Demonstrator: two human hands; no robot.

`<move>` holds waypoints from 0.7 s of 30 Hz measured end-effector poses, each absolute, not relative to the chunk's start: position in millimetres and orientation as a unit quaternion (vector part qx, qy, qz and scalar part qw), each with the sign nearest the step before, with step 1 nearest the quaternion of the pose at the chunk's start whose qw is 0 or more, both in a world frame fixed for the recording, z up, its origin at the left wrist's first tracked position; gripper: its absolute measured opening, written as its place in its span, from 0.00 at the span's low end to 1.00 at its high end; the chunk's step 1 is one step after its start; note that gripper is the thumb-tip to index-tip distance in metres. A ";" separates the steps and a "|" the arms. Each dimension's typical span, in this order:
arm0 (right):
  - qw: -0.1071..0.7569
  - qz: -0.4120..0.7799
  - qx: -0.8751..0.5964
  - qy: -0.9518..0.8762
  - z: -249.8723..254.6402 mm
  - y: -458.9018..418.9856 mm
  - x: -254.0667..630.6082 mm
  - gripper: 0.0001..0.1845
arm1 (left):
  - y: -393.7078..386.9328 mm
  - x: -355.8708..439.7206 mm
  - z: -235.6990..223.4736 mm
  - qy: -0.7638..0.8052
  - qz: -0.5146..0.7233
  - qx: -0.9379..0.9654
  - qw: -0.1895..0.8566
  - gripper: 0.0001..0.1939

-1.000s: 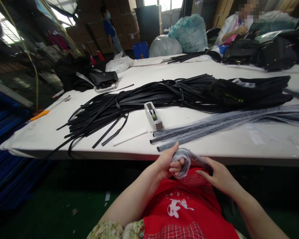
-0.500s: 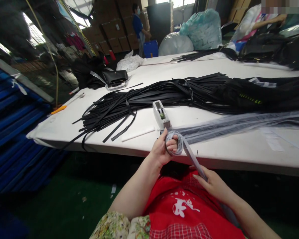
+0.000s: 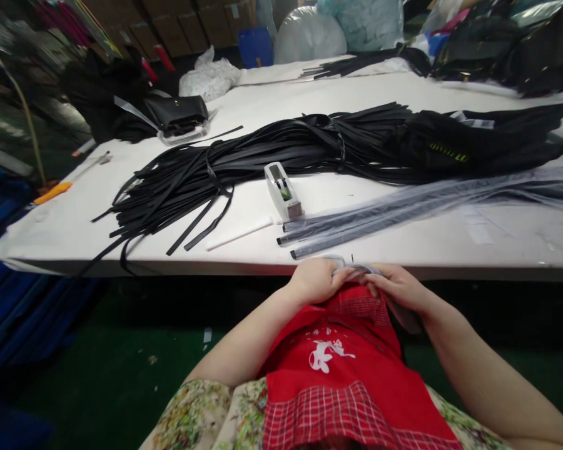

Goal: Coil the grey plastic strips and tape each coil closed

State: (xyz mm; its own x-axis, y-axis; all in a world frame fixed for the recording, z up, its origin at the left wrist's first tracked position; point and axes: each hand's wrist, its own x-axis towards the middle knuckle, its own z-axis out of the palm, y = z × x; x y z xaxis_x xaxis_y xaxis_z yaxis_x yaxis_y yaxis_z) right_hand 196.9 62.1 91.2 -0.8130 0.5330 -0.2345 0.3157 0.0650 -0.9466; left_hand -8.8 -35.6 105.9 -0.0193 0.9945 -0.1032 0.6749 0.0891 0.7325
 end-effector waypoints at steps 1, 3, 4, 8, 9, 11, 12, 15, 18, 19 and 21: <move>0.085 0.531 -0.301 -0.788 86.6 66.2 199.2 0.18 | -35.9 -12.9 106.7 0.659 0.239 0.606 0.375 0.28; 0.077 0.377 -0.308 -0.870 78.7 71.1 202.1 0.16 | -36.7 -21.2 106.4 0.619 0.227 0.530 0.534 0.32; 0.077 0.331 -0.311 -0.887 75.6 71.1 202.2 0.17 | -36.9 -24.4 105.6 0.586 0.236 0.476 0.612 0.34; 0.110 0.409 -0.303 -0.854 66.3 48.1 187.4 0.24 | -32.9 -24.7 103.8 0.436 0.365 0.244 0.785 0.35; 0.120 0.472 -0.295 -0.822 64.1 37.3 179.5 0.26 | -30.8 -21.3 104.3 0.405 0.408 0.196 0.795 0.35; 0.135 0.605 -0.280 -0.733 59.5 15.0 161.1 0.33 | -27.4 -12.6 105.7 0.353 0.490 0.114 0.789 0.33; 0.143 0.661 -0.280 -0.681 57.6 5.7 152.3 0.35 | -26.7 -8.5 105.9 0.334 0.526 0.087 0.778 0.32; 0.183 0.731 -0.316 -0.576 57.3 -3.0 136.7 0.33 | -30.3 -4.3 100.9 0.315 0.584 0.068 0.745 0.25; 0.219 0.649 -0.322 -0.654 68.1 18.2 144.6 0.28 | -38.7 -15.6 89.4 0.380 0.594 0.148 0.693 0.23; 0.200 0.605 -0.305 -0.708 73.3 27.9 151.2 0.26 | -41.3 -21.0 85.8 0.429 0.588 0.192 0.658 0.22; 0.107 0.515 -0.259 -0.810 83.8 44.0 165.3 0.22 | -44.9 -29.5 81.6 0.539 0.551 0.302 0.561 0.21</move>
State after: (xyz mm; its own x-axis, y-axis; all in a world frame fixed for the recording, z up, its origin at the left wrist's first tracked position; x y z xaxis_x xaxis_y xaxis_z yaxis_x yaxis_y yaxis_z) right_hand 165.3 44.0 83.8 -0.8434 0.5292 -0.0932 0.3094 0.3366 -0.8894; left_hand -29.5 -44.9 81.6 -0.1886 0.9434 -0.2729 -0.2924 0.2113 0.9327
